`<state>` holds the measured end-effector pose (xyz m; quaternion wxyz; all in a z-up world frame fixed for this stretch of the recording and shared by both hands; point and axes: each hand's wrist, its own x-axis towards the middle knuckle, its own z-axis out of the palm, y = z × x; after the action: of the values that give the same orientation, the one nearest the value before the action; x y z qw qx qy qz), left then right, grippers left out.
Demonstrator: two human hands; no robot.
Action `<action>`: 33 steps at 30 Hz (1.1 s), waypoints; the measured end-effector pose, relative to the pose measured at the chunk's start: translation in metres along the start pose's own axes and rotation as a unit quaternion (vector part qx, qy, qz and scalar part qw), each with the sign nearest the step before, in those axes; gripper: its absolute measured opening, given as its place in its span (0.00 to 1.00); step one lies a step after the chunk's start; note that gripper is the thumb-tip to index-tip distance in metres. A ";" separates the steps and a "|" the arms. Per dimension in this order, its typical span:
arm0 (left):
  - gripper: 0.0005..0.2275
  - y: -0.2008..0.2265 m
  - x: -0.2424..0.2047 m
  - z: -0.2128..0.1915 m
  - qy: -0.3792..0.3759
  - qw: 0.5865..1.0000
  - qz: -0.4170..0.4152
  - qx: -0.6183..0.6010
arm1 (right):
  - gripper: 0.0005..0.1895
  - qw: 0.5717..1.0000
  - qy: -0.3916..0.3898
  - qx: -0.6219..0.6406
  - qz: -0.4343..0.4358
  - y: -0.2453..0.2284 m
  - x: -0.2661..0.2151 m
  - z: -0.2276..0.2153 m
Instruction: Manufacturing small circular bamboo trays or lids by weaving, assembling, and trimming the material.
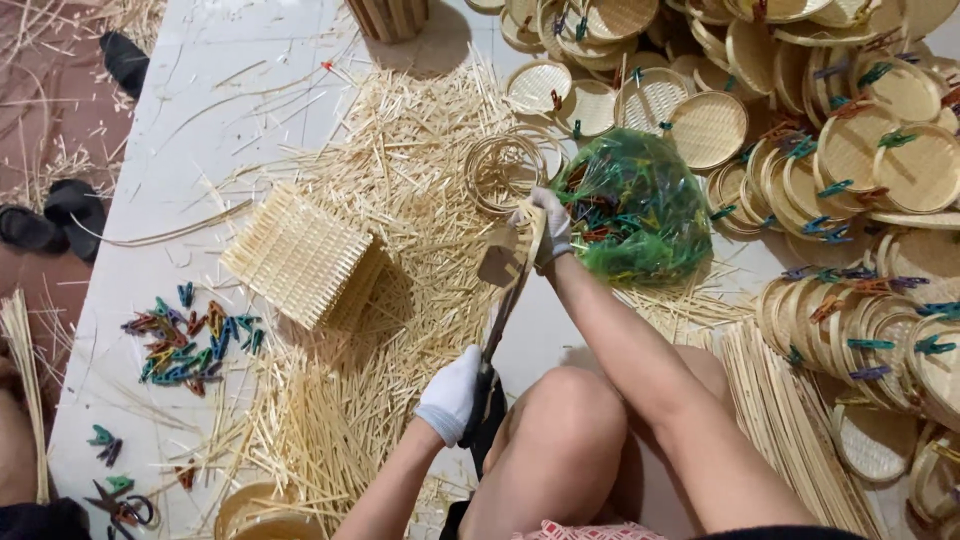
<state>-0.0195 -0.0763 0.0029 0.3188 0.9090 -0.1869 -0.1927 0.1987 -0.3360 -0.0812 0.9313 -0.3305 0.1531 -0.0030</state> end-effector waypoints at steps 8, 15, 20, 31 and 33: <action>0.17 0.015 0.006 0.004 0.119 0.989 0.085 -0.029 | 0.18 0.995 0.015 -0.076 -0.056 -0.004 -0.026 0.024; 0.10 0.009 0.000 -0.006 -0.003 0.998 0.005 -0.056 | 0.19 0.964 -0.011 -0.162 -0.210 -0.014 -0.030 0.026; 0.13 -0.004 -0.002 -0.005 -0.019 0.994 0.044 -0.096 | 0.19 0.963 0.013 -0.179 -0.202 -0.011 -0.032 0.026; 0.08 0.017 0.011 0.007 0.026 0.997 -0.014 -0.074 | 0.21 0.943 -0.056 -0.219 -0.245 -0.015 -0.057 0.044; 0.07 0.012 0.005 0.018 0.015 0.994 -0.030 -0.100 | 0.21 0.906 -0.070 -0.294 -0.296 -0.023 -0.067 0.045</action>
<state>-0.0266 -0.0964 -0.0040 0.4051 0.8803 -0.1350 -0.2066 0.1495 -0.3190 -0.0150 0.7563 -0.6190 -0.0232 -0.2104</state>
